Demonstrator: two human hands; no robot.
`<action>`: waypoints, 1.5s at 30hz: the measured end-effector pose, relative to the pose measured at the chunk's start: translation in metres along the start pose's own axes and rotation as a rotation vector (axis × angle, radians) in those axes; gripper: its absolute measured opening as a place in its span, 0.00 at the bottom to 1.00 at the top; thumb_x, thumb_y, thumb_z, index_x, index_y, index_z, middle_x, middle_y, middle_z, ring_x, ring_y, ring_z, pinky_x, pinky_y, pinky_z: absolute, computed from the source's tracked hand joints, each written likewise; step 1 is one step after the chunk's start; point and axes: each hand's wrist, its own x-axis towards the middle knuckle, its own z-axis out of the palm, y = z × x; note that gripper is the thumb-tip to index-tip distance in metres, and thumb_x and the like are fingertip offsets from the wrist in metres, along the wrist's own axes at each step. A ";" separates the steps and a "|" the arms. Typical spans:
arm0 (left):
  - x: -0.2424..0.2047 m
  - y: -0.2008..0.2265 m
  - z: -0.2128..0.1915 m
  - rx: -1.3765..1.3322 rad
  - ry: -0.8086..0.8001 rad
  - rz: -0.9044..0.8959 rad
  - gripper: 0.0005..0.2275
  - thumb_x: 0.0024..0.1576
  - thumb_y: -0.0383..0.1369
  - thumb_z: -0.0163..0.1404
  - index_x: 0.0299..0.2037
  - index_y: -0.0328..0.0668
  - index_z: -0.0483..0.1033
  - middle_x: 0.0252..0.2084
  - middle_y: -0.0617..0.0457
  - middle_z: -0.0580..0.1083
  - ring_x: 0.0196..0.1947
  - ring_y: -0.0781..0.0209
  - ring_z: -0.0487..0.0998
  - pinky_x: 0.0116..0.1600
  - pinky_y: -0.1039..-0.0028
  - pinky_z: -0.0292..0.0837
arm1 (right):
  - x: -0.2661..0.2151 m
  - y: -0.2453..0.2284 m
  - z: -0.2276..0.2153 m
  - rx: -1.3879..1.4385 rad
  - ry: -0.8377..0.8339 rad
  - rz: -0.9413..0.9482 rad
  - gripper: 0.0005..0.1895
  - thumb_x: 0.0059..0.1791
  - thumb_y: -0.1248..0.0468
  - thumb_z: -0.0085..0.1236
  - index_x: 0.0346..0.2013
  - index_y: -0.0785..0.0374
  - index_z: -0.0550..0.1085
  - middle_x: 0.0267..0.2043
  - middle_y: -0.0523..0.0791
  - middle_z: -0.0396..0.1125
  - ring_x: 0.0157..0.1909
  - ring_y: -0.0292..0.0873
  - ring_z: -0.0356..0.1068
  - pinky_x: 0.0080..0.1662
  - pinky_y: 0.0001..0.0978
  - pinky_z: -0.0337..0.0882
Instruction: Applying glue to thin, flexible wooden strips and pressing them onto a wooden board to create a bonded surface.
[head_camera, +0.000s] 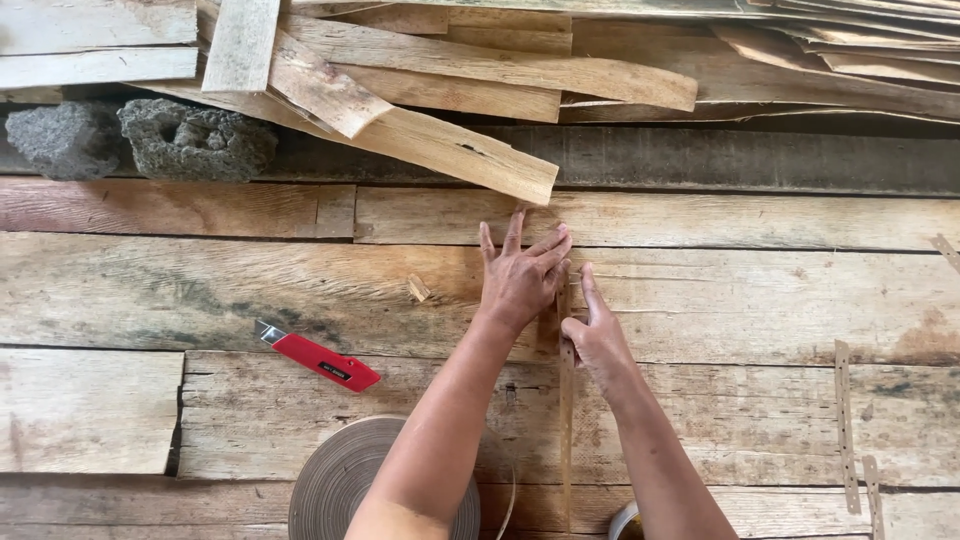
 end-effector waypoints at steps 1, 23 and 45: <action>0.000 -0.001 0.004 0.001 0.000 -0.002 0.15 0.61 0.45 0.48 0.57 0.67 0.79 0.61 0.73 0.75 0.77 0.46 0.53 0.71 0.33 0.41 | 0.007 0.012 0.001 -0.001 -0.002 0.000 0.52 0.41 0.75 0.43 0.79 0.54 0.41 0.82 0.52 0.36 0.81 0.57 0.34 0.74 0.53 0.46; -0.004 0.000 0.004 0.184 -0.247 -0.007 0.22 0.64 0.55 0.39 0.68 0.74 0.65 0.73 0.80 0.57 0.78 0.39 0.38 0.70 0.20 0.33 | -0.017 0.133 0.018 0.345 0.092 0.203 0.15 0.57 0.57 0.50 0.38 0.68 0.71 0.25 0.58 0.73 0.23 0.53 0.77 0.27 0.41 0.78; 0.005 0.002 -0.025 0.207 -0.631 0.044 0.40 0.58 0.63 0.42 0.78 0.65 0.42 0.80 0.72 0.34 0.76 0.29 0.24 0.71 0.23 0.25 | -0.008 0.131 0.017 0.217 0.059 0.291 0.14 0.55 0.54 0.51 0.33 0.61 0.74 0.21 0.53 0.75 0.23 0.46 0.77 0.25 0.27 0.68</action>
